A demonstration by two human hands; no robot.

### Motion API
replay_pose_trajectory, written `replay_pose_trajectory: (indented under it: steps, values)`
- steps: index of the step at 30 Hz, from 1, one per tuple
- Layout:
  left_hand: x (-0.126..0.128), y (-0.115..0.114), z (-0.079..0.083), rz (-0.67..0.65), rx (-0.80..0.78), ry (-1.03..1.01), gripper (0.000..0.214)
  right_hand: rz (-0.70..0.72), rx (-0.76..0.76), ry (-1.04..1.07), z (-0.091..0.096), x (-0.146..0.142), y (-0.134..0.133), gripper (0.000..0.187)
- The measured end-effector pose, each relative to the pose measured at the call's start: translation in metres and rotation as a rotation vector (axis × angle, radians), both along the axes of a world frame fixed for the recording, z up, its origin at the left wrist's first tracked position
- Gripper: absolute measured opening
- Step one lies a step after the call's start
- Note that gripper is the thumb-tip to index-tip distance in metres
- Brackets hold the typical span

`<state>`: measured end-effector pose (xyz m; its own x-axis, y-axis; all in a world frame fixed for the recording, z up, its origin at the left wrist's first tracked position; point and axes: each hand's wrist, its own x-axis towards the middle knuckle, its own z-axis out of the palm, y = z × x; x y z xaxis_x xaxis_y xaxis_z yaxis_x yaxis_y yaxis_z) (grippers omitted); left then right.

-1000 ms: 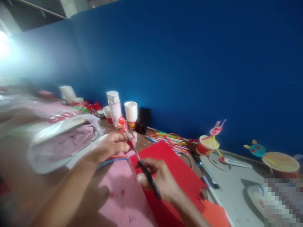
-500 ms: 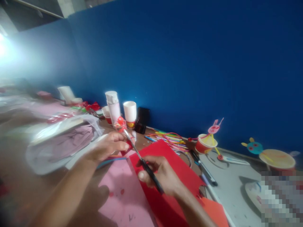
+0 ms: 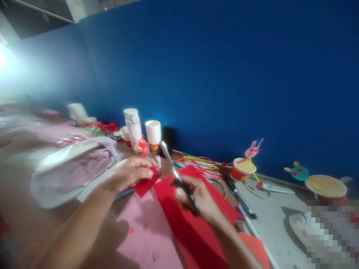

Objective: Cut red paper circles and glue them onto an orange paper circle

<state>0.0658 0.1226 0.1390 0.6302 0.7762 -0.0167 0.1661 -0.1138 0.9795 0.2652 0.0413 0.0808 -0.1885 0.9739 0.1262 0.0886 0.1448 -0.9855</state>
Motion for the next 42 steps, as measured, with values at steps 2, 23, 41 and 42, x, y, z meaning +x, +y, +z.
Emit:
replay_pose_trajectory:
  steps: [2,23,41,42]
  values:
    - [0.001,-0.001,0.0,-0.008,0.009,0.006,0.009,-0.047,0.059,0.043,-0.003,0.0,0.002,0.041]
    - [0.021,-0.014,-0.028,-0.21,0.167,0.087,0.015,-0.136,-0.009,0.34,0.005,-0.019,0.0,0.042]
    - [0.038,-0.036,-0.025,0.172,0.408,-0.034,0.01,-0.378,0.061,0.466,0.004,-0.032,-0.005,0.035]
    - [0.038,-0.036,-0.024,0.181,0.366,-0.045,0.011,-0.363,0.048,0.458,0.005,-0.032,-0.004,0.036]
